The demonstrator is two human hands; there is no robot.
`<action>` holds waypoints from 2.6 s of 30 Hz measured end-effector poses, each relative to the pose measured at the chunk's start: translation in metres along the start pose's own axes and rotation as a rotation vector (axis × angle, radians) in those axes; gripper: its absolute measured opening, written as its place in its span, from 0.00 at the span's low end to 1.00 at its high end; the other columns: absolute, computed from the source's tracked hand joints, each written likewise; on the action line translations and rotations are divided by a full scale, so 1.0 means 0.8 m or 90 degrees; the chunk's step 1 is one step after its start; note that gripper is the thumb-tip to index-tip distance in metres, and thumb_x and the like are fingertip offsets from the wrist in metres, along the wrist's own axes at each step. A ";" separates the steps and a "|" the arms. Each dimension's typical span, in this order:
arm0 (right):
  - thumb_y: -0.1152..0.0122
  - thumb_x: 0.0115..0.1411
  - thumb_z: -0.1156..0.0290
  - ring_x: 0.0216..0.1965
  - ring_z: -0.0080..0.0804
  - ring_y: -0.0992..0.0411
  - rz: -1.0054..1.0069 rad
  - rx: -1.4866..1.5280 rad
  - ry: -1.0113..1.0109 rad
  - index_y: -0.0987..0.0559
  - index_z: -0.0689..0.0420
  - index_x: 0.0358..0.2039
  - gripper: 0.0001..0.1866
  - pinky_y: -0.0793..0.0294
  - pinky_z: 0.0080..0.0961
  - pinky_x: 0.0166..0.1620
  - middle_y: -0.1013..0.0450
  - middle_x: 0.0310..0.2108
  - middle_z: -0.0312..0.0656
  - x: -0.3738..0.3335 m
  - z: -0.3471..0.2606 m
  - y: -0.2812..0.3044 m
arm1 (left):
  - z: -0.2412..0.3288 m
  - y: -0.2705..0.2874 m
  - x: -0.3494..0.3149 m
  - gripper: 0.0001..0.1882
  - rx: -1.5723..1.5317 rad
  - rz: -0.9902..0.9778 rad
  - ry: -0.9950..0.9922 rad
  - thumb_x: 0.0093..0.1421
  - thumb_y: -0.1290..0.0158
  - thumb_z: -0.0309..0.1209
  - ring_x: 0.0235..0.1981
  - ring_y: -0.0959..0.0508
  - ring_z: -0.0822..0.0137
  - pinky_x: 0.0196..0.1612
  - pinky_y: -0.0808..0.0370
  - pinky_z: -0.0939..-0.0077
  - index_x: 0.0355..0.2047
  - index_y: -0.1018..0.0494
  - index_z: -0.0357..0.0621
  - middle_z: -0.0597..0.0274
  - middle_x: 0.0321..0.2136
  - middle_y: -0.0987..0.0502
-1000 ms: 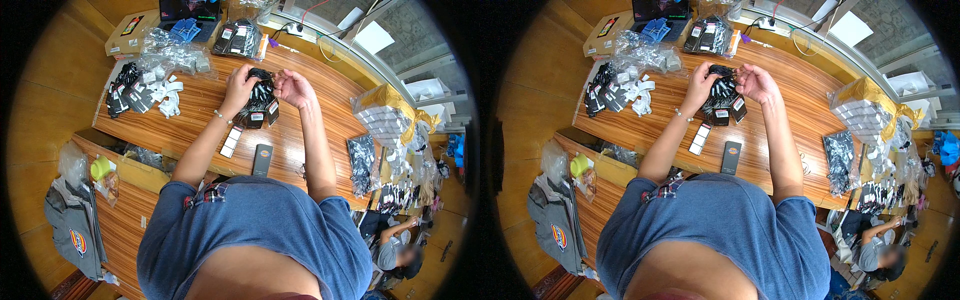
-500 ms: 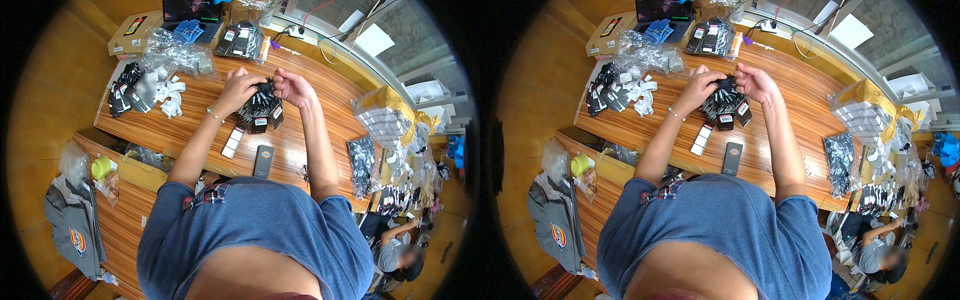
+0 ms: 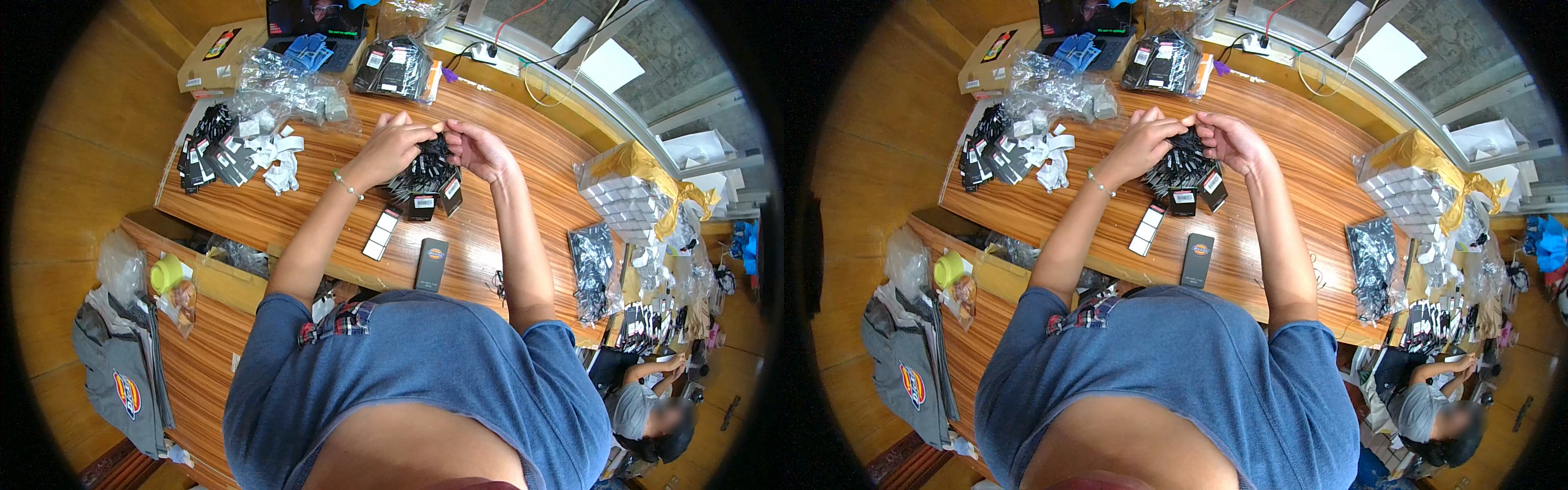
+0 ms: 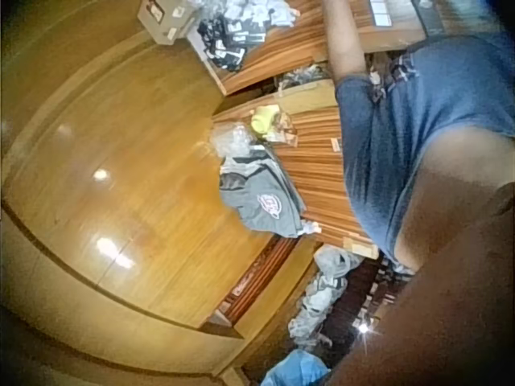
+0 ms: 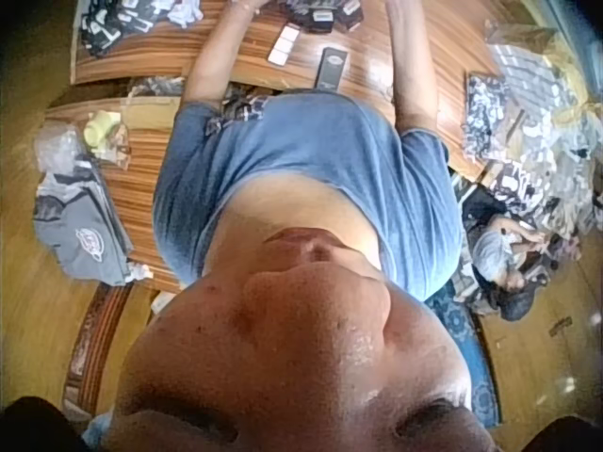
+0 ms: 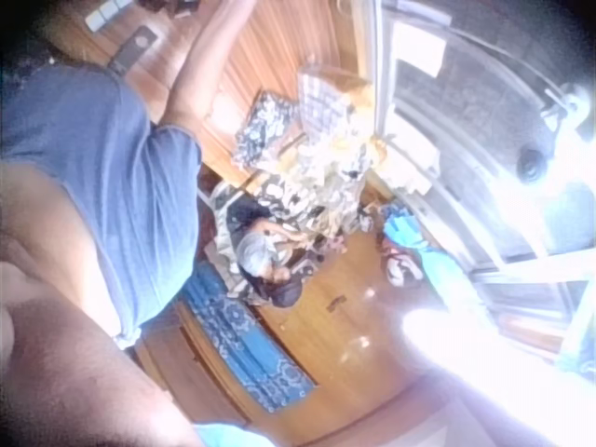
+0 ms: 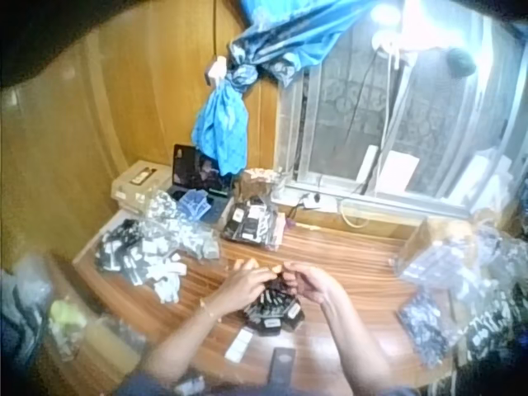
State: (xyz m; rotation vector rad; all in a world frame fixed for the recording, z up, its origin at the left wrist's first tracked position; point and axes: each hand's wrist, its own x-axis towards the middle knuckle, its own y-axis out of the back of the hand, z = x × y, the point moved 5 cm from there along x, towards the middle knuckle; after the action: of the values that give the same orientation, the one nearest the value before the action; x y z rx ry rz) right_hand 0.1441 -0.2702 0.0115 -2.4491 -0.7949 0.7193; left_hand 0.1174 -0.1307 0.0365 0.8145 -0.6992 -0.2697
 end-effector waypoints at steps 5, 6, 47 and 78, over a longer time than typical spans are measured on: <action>0.53 0.58 0.62 0.20 0.13 0.44 0.045 -0.087 0.021 0.26 0.57 0.34 0.12 0.44 0.13 0.25 0.41 0.17 0.24 -0.001 -0.006 0.008 | 0.009 -0.008 0.002 0.14 0.032 -0.047 0.018 0.46 0.55 0.23 0.36 0.34 0.64 0.42 0.44 0.66 0.35 0.27 0.49 0.68 0.32 0.26; 0.52 0.58 0.62 0.20 0.13 0.44 0.058 -0.097 0.026 0.25 0.57 0.33 0.12 0.45 0.13 0.25 0.42 0.17 0.23 -0.004 -0.008 -0.002 | 0.012 -0.009 0.002 0.14 0.053 -0.062 0.009 0.47 0.55 0.23 0.36 0.34 0.64 0.42 0.45 0.66 0.34 0.27 0.49 0.68 0.32 0.26; 0.44 0.52 0.65 0.17 0.13 0.45 0.108 -0.174 0.097 0.27 0.56 0.20 0.09 0.46 0.12 0.23 0.38 0.15 0.26 -0.012 0.000 0.019 | 0.043 -0.003 -0.013 0.10 0.106 0.013 -0.031 0.50 0.57 0.23 0.34 0.35 0.66 0.40 0.45 0.71 0.31 0.28 0.44 0.68 0.31 0.30; 0.48 0.55 0.71 0.16 0.11 0.46 0.150 -0.160 0.233 0.25 0.58 0.27 0.05 0.50 0.09 0.20 0.34 0.19 0.26 -0.019 0.004 0.014 | 0.057 -0.009 -0.008 0.09 0.191 -0.099 0.016 0.49 0.57 0.24 0.33 0.34 0.63 0.36 0.43 0.67 0.31 0.30 0.46 0.64 0.30 0.31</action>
State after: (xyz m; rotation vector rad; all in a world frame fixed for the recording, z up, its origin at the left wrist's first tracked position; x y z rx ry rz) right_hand 0.1360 -0.2873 0.0074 -2.8189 -0.4825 0.2408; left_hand 0.0827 -0.1583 0.0503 1.1596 -0.6625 -0.2974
